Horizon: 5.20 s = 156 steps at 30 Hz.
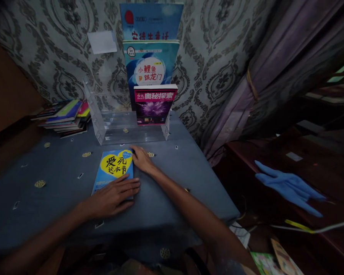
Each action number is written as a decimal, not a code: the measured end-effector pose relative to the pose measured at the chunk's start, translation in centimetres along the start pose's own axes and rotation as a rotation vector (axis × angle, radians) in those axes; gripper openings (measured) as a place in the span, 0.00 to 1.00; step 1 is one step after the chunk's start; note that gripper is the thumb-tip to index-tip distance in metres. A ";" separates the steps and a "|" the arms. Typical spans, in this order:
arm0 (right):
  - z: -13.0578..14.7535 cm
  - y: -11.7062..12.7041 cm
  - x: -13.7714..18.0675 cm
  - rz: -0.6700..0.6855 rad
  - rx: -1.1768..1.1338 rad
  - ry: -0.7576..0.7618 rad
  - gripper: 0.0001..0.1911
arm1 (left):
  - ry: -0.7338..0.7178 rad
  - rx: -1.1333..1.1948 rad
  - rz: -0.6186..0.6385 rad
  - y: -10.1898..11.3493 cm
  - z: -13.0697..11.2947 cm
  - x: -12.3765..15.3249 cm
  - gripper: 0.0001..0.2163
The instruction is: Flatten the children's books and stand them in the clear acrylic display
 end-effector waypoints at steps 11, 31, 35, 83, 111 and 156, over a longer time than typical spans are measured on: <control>-1.0 0.8 0.5 -0.068 -0.084 -0.043 0.18 | 0.185 0.288 -0.101 2.0 2.8 2.2 0.15; -0.5 1.4 1.1 -0.075 -0.135 -0.087 0.19 | 0.436 -0.059 -0.075 -0.7 10.6 -2.7 0.23; -0.6 1.6 1.4 -0.111 -0.129 -0.090 0.17 | 0.425 -0.065 -0.079 -1.0 10.7 -2.4 0.23; 3.0 0.7 2.9 -0.022 0.215 0.040 0.16 | 0.253 -0.085 -0.034 0.0 2.0 6.4 0.28; 4.9 0.4 8.5 0.277 0.106 0.179 0.29 | 0.458 -0.186 -0.215 -1.1 -0.6 3.2 0.21; 3.2 0.1 9.3 0.519 0.049 0.076 0.62 | 0.496 -0.039 0.021 -1.5 12.4 -0.6 0.30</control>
Point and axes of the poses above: each hand's wrist, its own x-axis away from the middle knuckle, its own y-axis out of the back of the hand, z = x × y, the point moved 5 cm from there along -x, towards the middle knuckle, and after that the axes turned 6 degrees about -x, right-handed, at the moved point
